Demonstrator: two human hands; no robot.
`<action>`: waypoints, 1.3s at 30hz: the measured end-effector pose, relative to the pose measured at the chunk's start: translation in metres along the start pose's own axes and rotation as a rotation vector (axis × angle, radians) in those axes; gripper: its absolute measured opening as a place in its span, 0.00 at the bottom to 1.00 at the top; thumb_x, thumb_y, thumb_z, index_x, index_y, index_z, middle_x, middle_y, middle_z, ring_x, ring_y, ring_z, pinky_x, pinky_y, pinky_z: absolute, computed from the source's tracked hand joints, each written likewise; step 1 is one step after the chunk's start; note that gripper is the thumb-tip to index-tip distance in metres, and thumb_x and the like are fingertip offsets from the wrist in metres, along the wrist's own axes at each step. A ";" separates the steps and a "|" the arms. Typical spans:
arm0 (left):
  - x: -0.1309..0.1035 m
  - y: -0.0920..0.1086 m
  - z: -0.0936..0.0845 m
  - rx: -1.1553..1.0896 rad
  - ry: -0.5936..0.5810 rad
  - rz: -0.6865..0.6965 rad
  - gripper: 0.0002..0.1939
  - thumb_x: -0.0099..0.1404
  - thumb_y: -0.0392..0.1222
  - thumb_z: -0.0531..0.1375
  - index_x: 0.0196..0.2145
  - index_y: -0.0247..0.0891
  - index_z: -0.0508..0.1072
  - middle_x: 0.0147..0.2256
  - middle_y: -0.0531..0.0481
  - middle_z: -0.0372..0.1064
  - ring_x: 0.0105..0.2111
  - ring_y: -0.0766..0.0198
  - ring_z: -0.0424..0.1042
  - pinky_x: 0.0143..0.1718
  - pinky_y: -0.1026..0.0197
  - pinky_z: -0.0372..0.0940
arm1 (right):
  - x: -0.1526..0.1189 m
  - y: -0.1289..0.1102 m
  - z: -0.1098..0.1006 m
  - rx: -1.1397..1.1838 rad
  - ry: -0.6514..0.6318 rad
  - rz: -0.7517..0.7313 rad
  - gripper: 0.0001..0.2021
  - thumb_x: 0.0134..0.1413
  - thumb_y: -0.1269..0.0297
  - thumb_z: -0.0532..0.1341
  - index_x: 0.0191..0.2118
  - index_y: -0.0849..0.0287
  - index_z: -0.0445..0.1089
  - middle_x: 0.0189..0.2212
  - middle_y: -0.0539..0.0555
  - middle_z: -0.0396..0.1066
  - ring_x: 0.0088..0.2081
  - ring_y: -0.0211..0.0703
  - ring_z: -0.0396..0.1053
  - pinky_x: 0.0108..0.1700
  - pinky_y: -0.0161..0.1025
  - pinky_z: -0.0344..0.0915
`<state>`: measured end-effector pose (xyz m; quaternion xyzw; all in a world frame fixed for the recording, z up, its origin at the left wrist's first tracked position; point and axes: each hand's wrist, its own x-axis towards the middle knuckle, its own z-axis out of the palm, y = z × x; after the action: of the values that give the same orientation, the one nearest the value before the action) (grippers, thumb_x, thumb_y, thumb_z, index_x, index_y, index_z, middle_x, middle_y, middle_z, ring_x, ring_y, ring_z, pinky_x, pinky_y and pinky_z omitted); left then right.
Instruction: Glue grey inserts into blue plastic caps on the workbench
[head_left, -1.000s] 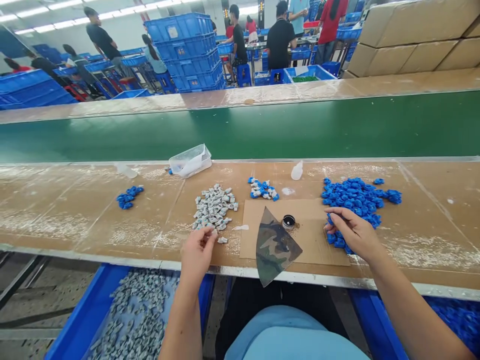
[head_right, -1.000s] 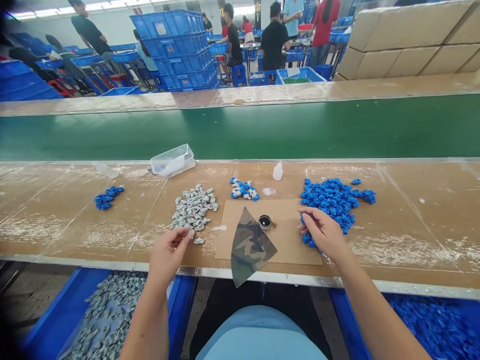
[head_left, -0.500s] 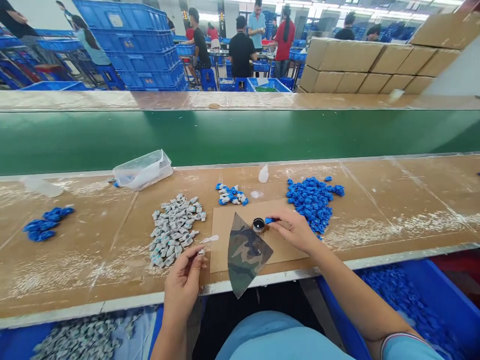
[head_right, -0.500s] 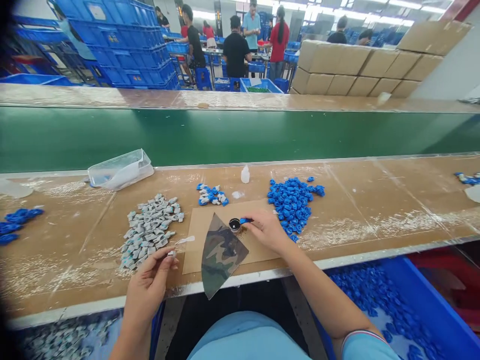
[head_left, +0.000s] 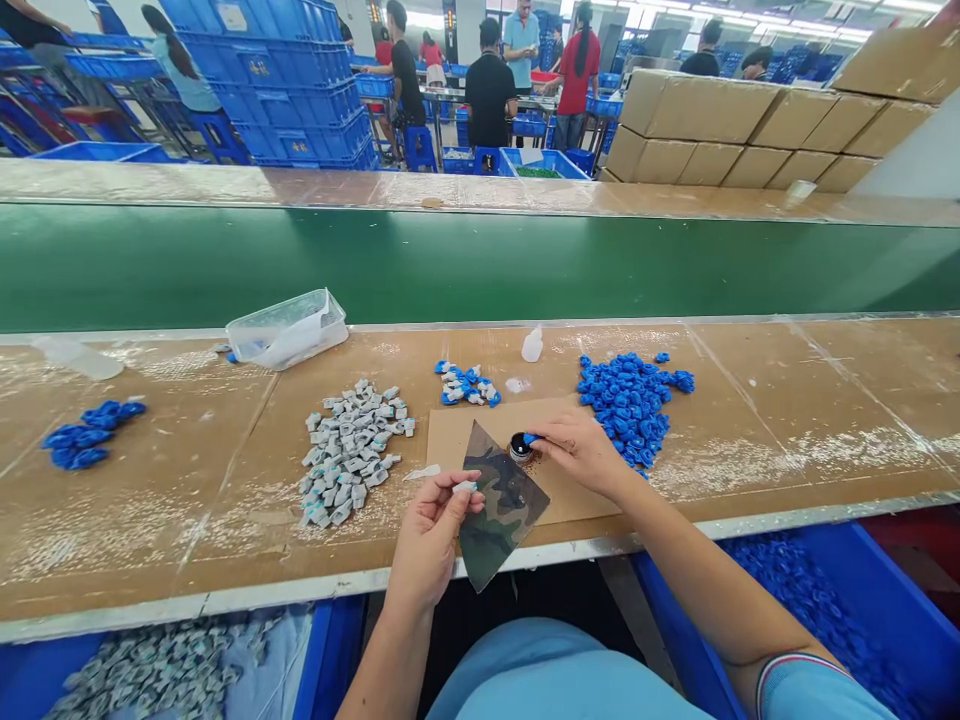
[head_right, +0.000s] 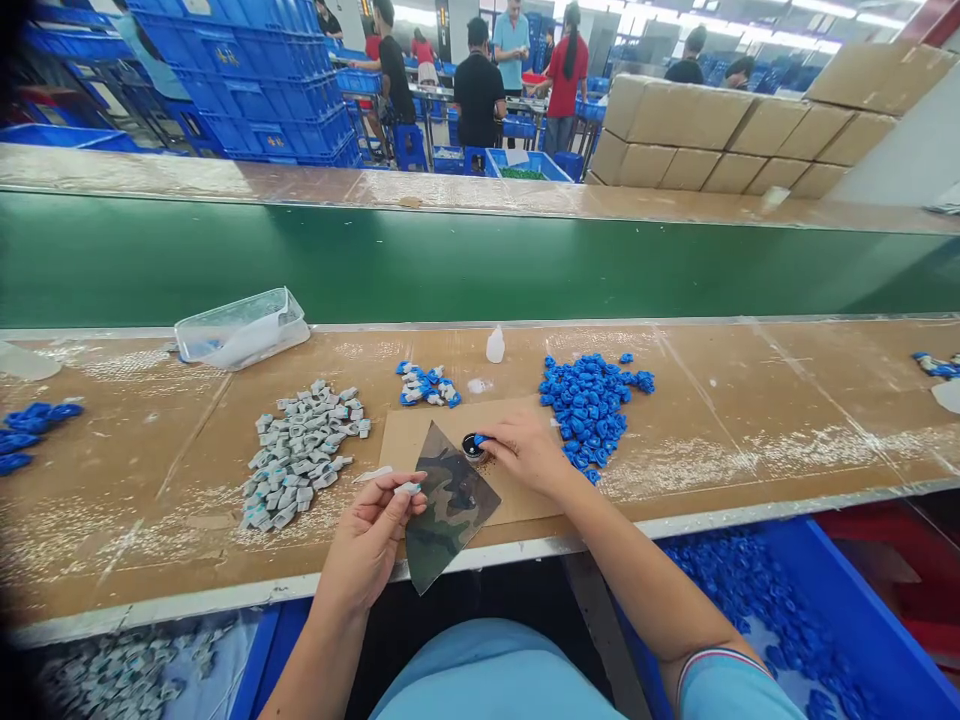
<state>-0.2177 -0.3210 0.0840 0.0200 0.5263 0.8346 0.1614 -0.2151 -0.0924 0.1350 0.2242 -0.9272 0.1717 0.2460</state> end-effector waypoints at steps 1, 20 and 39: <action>0.001 0.000 0.004 -0.010 0.012 -0.010 0.25 0.47 0.52 0.68 0.37 0.32 0.71 0.37 0.45 0.70 0.32 0.69 0.70 0.37 0.65 0.67 | 0.000 -0.001 -0.001 0.027 0.009 0.037 0.10 0.58 0.66 0.59 0.42 0.62 0.74 0.32 0.54 0.74 0.33 0.41 0.69 0.36 0.39 0.64; 0.016 -0.022 0.029 -0.035 -0.035 0.000 0.22 0.47 0.48 0.69 0.37 0.32 0.73 0.34 0.47 0.70 0.34 0.67 0.70 0.39 0.63 0.67 | -0.003 -0.026 -0.007 0.573 -0.058 0.538 0.14 0.51 0.60 0.62 0.41 0.63 0.75 0.37 0.55 0.74 0.38 0.41 0.73 0.44 0.38 0.69; 0.008 -0.013 0.030 0.163 -0.208 0.162 0.15 0.55 0.40 0.63 0.39 0.32 0.68 0.32 0.45 0.71 0.33 0.67 0.72 0.36 0.66 0.68 | -0.015 -0.031 0.003 0.459 0.033 0.025 0.06 0.50 0.70 0.65 0.37 0.63 0.74 0.28 0.51 0.73 0.29 0.32 0.69 0.33 0.29 0.64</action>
<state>-0.2162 -0.2871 0.0850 0.1620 0.5692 0.7929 0.1452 -0.1886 -0.1149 0.1309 0.2599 -0.8625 0.3846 0.2014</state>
